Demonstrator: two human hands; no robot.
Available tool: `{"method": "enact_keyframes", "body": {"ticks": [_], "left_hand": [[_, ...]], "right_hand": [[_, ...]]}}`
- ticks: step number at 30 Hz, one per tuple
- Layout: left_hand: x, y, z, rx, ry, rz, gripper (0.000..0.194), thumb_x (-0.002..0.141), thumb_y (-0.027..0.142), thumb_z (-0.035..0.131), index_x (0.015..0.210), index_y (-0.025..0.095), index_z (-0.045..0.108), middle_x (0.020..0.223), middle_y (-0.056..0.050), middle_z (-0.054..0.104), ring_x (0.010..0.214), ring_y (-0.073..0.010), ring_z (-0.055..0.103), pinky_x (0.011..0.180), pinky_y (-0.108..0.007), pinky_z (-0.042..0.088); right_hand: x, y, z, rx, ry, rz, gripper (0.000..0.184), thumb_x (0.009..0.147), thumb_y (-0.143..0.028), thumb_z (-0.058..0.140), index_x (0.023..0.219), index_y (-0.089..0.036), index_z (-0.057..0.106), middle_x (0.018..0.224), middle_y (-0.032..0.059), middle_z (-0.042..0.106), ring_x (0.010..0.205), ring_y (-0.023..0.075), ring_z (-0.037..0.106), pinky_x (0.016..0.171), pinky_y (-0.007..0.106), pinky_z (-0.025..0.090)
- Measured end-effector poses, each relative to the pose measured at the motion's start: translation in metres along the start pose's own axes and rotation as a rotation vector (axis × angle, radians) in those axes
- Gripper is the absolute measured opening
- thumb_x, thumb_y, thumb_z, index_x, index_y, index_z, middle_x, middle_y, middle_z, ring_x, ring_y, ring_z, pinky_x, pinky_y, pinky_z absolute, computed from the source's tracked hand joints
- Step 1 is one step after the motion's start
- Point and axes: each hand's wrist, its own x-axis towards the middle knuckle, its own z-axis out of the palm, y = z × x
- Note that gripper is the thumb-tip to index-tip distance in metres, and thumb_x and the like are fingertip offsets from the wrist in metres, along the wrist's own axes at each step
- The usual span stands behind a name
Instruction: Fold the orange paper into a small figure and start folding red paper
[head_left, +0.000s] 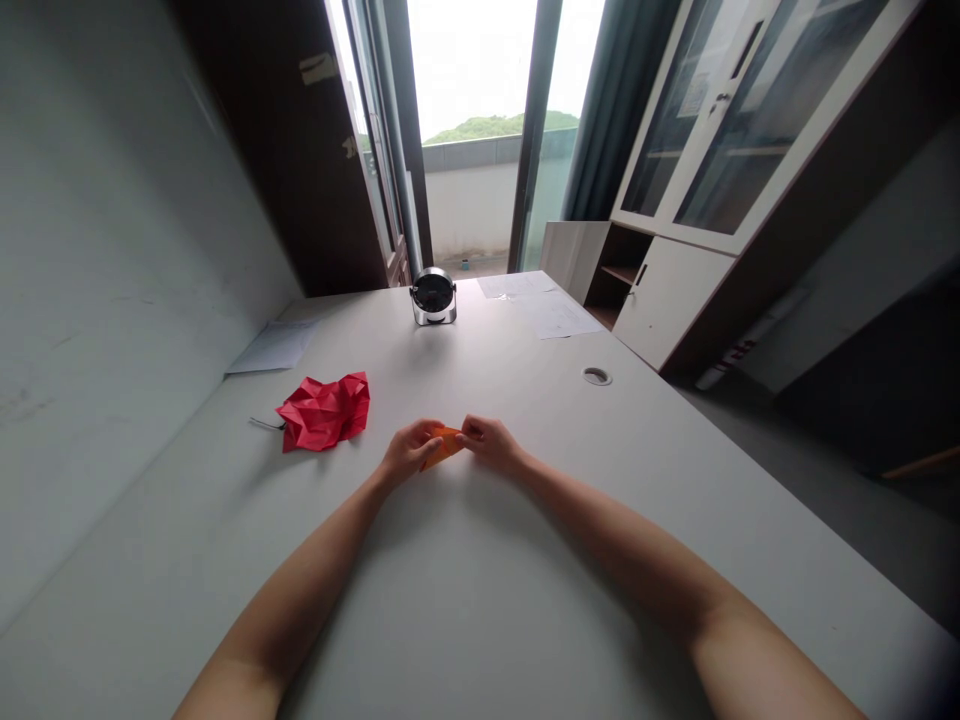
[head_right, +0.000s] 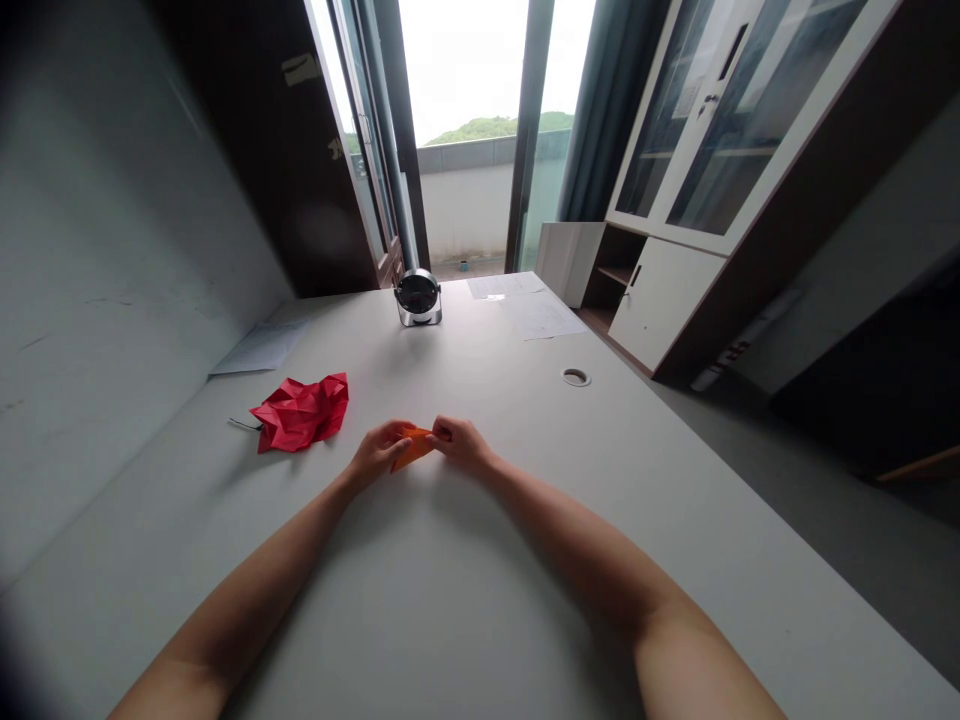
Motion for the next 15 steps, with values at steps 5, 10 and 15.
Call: {"method": "enact_keyframes", "body": {"ticks": [5,10,15], "left_hand": [[0.0007,0.0023,0.0003,-0.002,-0.018,0.015,0.058,0.083,0.048,0.071,0.130,0.016,0.059,0.089,-0.008,0.073,0.076,-0.0177,0.067,0.067,-0.027,0.051],[-0.0014,0.0085,0.0008,0.009,-0.037,0.030,0.046,0.083,0.049,0.071,0.113,0.014,0.068,0.096,-0.010,0.074,0.083,-0.0191,0.067,0.073,-0.028,0.051],[-0.0019,0.0056,0.0025,0.090,0.010,0.027,0.040,0.084,0.050,0.070,0.099,0.014,0.074,0.083,-0.006,0.073,0.074,-0.0163,0.064,0.066,-0.025,0.047]], "right_hand": [[-0.0012,-0.0030,0.0005,-0.024,-0.016,-0.021,0.021,0.080,-0.035,0.060,0.071,-0.019,0.050,0.063,-0.0055,0.044,0.060,0.0094,0.036,0.057,0.022,0.029],[-0.0018,-0.0041,0.0003,-0.045,-0.006,-0.003,0.023,0.081,-0.037,0.061,0.072,-0.019,0.050,0.063,-0.0052,0.046,0.060,0.0096,0.037,0.057,0.022,0.028],[-0.0027,-0.0065,0.0000,-0.062,-0.018,-0.012,0.023,0.080,-0.037,0.062,0.072,-0.019,0.050,0.063,-0.0059,0.045,0.059,0.0093,0.036,0.057,0.023,0.028]]}}
